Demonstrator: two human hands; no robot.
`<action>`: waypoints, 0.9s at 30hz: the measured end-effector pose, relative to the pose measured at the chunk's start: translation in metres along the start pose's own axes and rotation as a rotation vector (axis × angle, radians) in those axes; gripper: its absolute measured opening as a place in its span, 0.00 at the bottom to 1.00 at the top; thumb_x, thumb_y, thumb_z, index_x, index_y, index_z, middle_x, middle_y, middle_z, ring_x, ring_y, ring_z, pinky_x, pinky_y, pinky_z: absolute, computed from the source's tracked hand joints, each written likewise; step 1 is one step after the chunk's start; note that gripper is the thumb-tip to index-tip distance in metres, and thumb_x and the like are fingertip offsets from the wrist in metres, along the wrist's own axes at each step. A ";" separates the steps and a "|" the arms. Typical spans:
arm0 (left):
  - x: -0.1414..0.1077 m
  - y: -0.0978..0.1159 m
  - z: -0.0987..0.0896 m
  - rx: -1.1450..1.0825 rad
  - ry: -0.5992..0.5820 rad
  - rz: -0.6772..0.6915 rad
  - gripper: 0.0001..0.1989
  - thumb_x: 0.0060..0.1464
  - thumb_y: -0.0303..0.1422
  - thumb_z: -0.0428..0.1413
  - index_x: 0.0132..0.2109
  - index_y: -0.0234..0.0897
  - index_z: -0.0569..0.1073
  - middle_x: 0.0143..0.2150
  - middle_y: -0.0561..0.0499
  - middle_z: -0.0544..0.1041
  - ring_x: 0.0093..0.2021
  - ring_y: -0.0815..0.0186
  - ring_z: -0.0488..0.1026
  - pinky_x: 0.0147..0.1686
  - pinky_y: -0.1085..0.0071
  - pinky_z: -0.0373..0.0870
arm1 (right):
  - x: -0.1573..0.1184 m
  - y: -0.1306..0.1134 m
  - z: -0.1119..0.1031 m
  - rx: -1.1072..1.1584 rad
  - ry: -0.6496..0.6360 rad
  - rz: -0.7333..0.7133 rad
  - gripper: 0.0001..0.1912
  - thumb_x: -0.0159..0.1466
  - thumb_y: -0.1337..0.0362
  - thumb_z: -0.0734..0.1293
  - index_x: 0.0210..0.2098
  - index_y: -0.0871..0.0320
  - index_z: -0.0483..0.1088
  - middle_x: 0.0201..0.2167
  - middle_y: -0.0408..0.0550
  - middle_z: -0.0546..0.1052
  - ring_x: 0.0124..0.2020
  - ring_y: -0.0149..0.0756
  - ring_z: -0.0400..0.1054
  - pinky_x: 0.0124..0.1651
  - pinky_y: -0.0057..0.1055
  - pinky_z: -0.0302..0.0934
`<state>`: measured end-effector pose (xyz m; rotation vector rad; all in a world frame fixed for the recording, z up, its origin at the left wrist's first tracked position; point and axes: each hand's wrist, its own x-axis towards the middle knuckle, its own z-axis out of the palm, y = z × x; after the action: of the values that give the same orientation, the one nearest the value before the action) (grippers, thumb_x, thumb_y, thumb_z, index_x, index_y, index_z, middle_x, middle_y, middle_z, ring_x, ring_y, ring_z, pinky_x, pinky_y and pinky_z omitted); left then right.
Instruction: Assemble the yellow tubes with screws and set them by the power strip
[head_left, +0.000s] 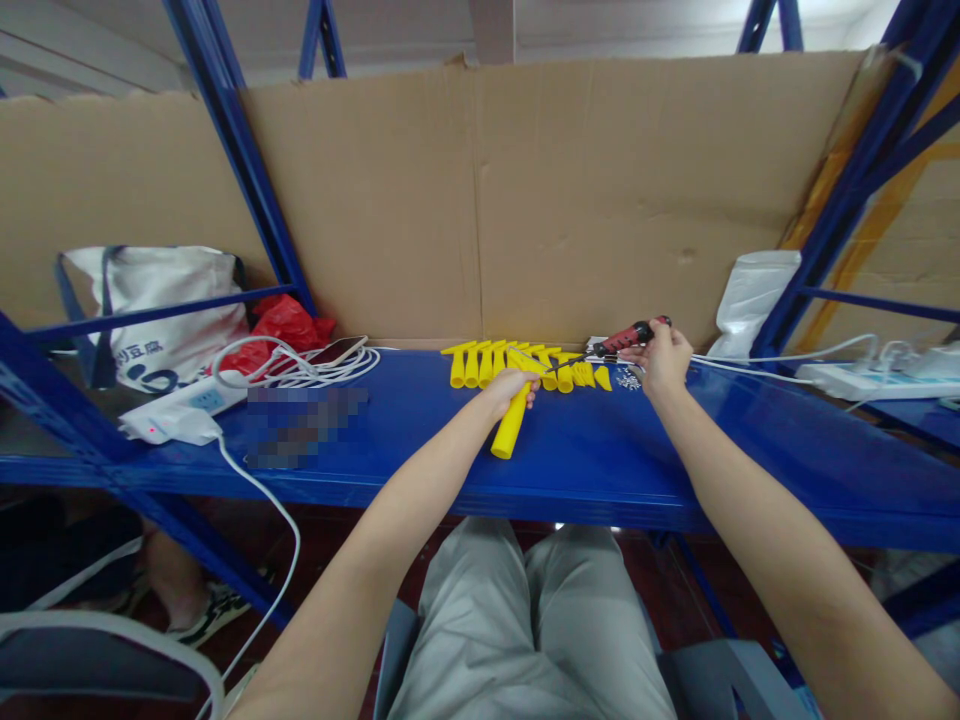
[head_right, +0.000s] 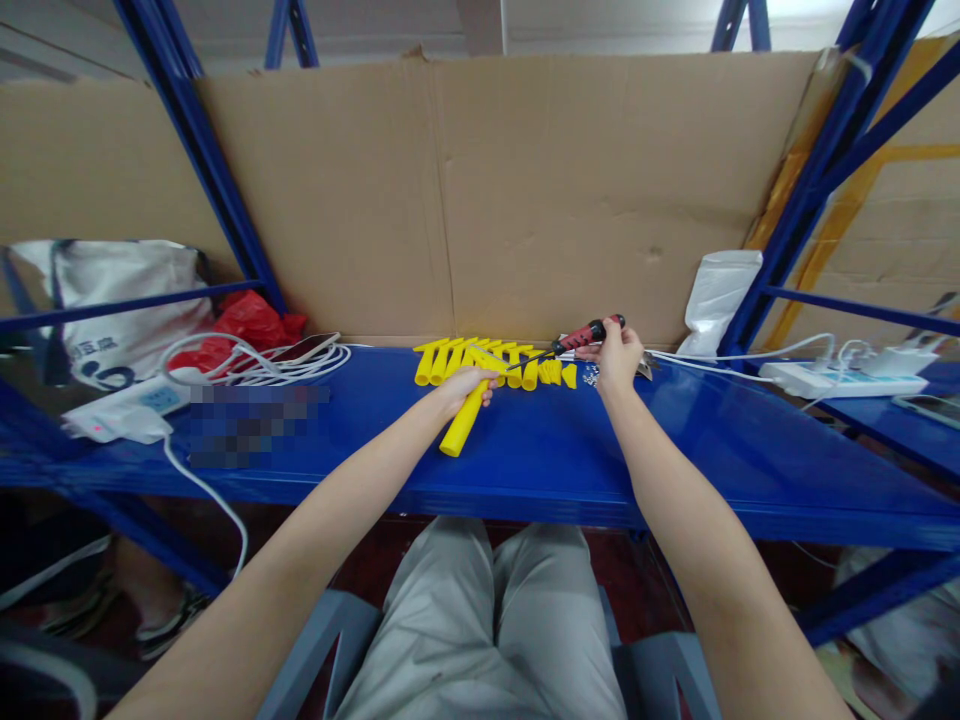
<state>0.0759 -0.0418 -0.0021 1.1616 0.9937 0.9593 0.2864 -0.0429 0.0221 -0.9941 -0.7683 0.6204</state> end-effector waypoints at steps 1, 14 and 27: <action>0.000 0.000 0.000 -0.001 0.001 0.004 0.09 0.55 0.20 0.48 0.29 0.36 0.62 0.15 0.59 0.60 0.12 0.76 0.55 0.14 0.78 0.54 | -0.001 -0.001 0.001 0.003 0.007 0.009 0.13 0.57 0.55 0.62 0.29 0.53 0.53 0.16 0.36 0.65 0.18 0.33 0.70 0.20 0.28 0.66; -0.003 0.001 0.001 0.014 0.002 0.008 0.08 0.55 0.19 0.47 0.31 0.35 0.62 0.15 0.59 0.61 0.12 0.76 0.56 0.14 0.78 0.55 | -0.010 -0.005 0.004 0.008 0.009 -0.035 0.10 0.59 0.59 0.61 0.28 0.53 0.53 0.16 0.36 0.67 0.17 0.32 0.69 0.20 0.28 0.65; -0.006 0.003 0.000 0.073 0.080 -0.004 0.11 0.55 0.19 0.46 0.28 0.36 0.60 0.14 0.59 0.60 0.12 0.75 0.56 0.15 0.77 0.54 | 0.005 0.014 -0.002 0.080 -0.195 -0.430 0.19 0.52 0.52 0.70 0.34 0.52 0.59 0.22 0.37 0.68 0.12 0.26 0.60 0.14 0.25 0.54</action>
<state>0.0744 -0.0467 0.0016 1.1890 1.1021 0.9794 0.2895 -0.0340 0.0100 -0.6706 -1.0848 0.3718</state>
